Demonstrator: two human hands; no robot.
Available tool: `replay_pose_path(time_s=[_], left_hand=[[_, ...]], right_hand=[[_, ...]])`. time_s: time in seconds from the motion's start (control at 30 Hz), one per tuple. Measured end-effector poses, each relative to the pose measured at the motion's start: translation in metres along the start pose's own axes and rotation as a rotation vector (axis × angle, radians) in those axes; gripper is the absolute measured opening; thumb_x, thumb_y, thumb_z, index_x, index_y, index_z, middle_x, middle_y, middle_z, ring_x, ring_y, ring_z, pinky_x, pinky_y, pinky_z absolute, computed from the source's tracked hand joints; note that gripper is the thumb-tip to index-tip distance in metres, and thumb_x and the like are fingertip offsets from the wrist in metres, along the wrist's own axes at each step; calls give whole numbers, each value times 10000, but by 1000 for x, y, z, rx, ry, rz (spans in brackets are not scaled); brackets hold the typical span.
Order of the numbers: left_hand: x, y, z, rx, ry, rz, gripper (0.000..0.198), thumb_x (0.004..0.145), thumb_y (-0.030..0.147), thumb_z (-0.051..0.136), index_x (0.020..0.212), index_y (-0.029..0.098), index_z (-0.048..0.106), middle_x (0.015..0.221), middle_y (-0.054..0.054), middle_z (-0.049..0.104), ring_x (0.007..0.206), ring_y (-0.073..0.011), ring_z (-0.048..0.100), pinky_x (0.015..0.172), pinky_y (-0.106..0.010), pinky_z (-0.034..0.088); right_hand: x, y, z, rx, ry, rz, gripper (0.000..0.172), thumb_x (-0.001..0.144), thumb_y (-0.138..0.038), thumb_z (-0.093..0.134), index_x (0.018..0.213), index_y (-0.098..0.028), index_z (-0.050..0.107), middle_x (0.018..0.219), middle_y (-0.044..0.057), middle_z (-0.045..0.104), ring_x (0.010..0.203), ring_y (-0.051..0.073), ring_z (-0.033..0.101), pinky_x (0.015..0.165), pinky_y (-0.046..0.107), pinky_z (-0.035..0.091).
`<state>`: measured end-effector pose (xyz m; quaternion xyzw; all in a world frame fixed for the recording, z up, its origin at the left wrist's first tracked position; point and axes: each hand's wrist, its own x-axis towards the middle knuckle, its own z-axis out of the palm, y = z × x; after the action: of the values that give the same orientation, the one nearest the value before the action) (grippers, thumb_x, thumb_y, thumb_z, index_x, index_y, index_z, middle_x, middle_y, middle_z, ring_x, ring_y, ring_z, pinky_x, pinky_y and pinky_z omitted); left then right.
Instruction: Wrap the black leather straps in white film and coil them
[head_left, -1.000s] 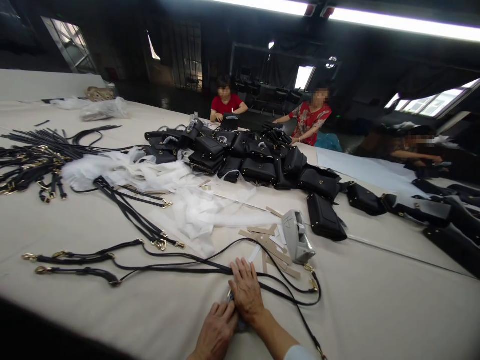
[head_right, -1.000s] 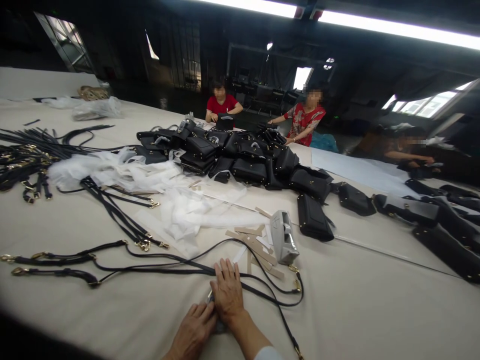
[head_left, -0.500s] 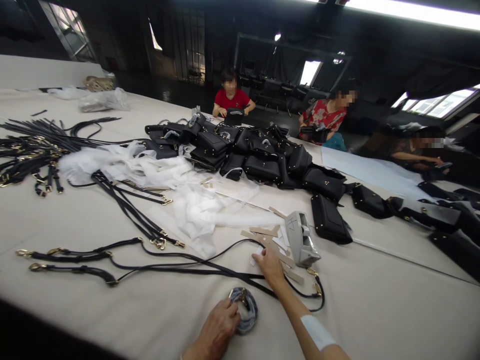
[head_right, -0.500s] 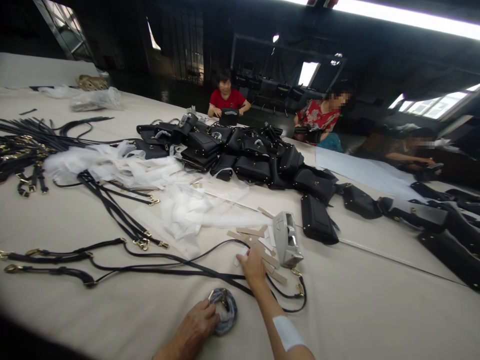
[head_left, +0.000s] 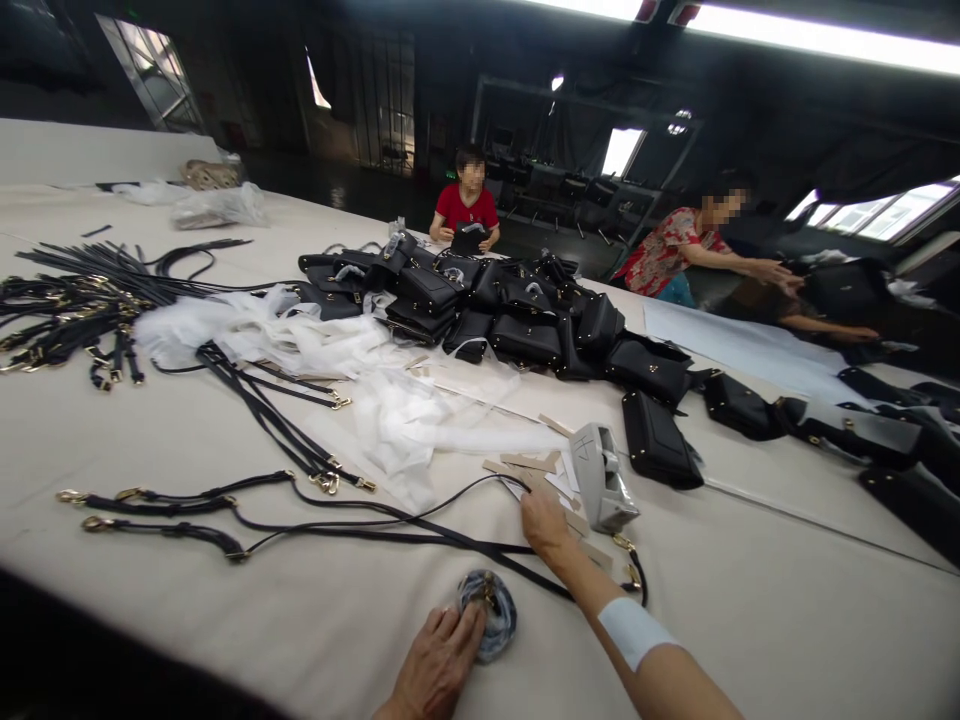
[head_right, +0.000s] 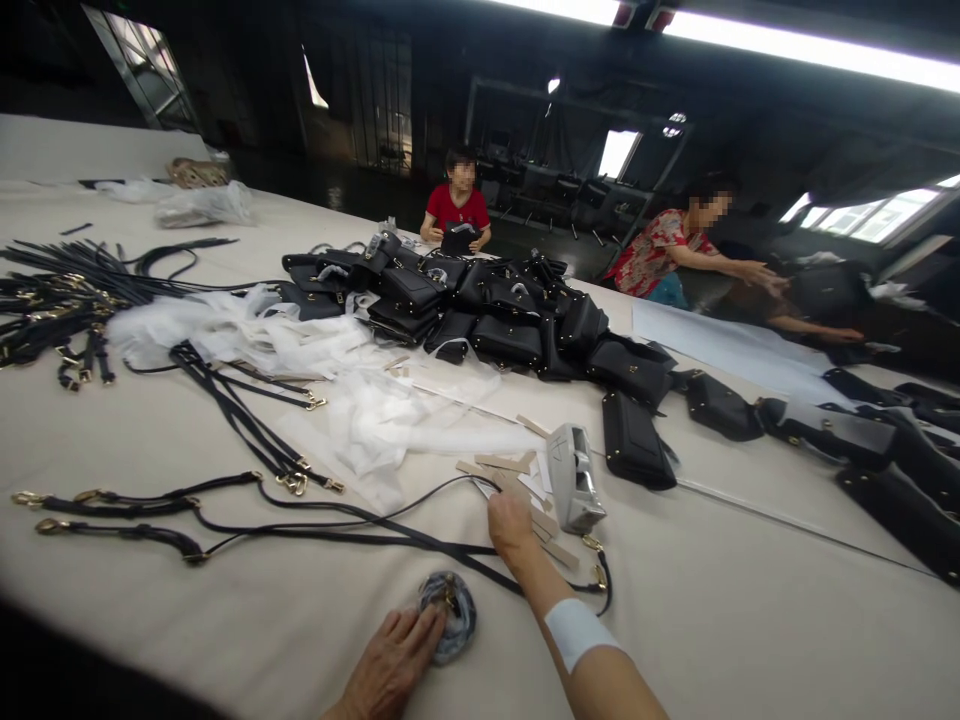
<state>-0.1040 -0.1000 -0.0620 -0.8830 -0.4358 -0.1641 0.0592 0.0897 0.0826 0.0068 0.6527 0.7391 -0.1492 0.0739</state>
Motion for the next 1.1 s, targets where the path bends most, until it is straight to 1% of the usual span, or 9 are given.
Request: replay_pose_path(time_s=[0.17,0.27,0.53,0.7,0.77,0.87,0.97,1.03,1.1], left_hand=[[16,-9,1,-198,73,2,297,988,127,371,1183,146,594,961,-77,704,803,-217,636,734,-328,515],[22,-12,3,-319,106,-9,297,1023,220,332,1105,174,613,843,-49,673,731,-208,619,674,-317,521],[24,-10,5,-453,132,-90,307,1019,280,360,932,215,648,799,-42,664,718,-219,610,671,-324,519],[28,-9,7,-633,140,-210,280,994,306,424,914,239,685,827,-53,683,747,-232,600,710,-345,509],[32,-8,3,-717,144,-302,257,973,313,458,909,245,698,854,-62,686,792,-239,598,750,-357,499],[40,-8,-12,-925,152,-548,228,927,365,527,952,235,713,937,-81,686,899,-260,592,831,-388,471],[46,-4,-30,-1140,122,-770,337,921,459,519,925,186,716,791,-61,655,743,-219,577,699,-339,471],[48,2,-42,-1271,96,-856,444,921,533,491,863,152,711,668,-30,601,612,-172,514,593,-295,436],[49,10,-52,-1388,91,-907,521,891,606,501,855,130,709,662,-30,593,585,-148,483,574,-279,424]], right_hand=[[-9,16,-8,116,-44,68,197,948,-340,594,972,-158,664,1037,55,685,947,194,650,871,412,536],[-29,24,-7,228,-79,89,218,924,-356,628,856,-153,667,908,29,698,865,174,658,824,376,542],[-76,42,0,557,-96,213,282,872,-337,686,672,-152,613,637,-41,627,626,124,617,655,288,528],[-100,44,2,868,-163,268,272,722,-314,722,602,-184,515,517,-42,606,503,143,619,494,259,492],[-115,44,2,988,-200,260,246,665,-334,692,631,-201,488,524,-31,619,504,162,640,468,258,494],[-142,46,-1,1107,-244,220,241,612,-355,654,753,-196,542,606,-28,638,534,161,655,459,251,507],[-165,49,-4,1144,-282,184,329,626,-367,608,889,-170,615,649,-23,640,478,129,605,401,221,461],[-174,47,-7,1133,-288,175,313,666,-385,579,869,-154,639,623,-19,629,409,97,529,346,195,384],[-178,42,-11,1109,-259,173,281,707,-406,565,792,-150,645,574,-22,608,361,70,447,320,178,304]])
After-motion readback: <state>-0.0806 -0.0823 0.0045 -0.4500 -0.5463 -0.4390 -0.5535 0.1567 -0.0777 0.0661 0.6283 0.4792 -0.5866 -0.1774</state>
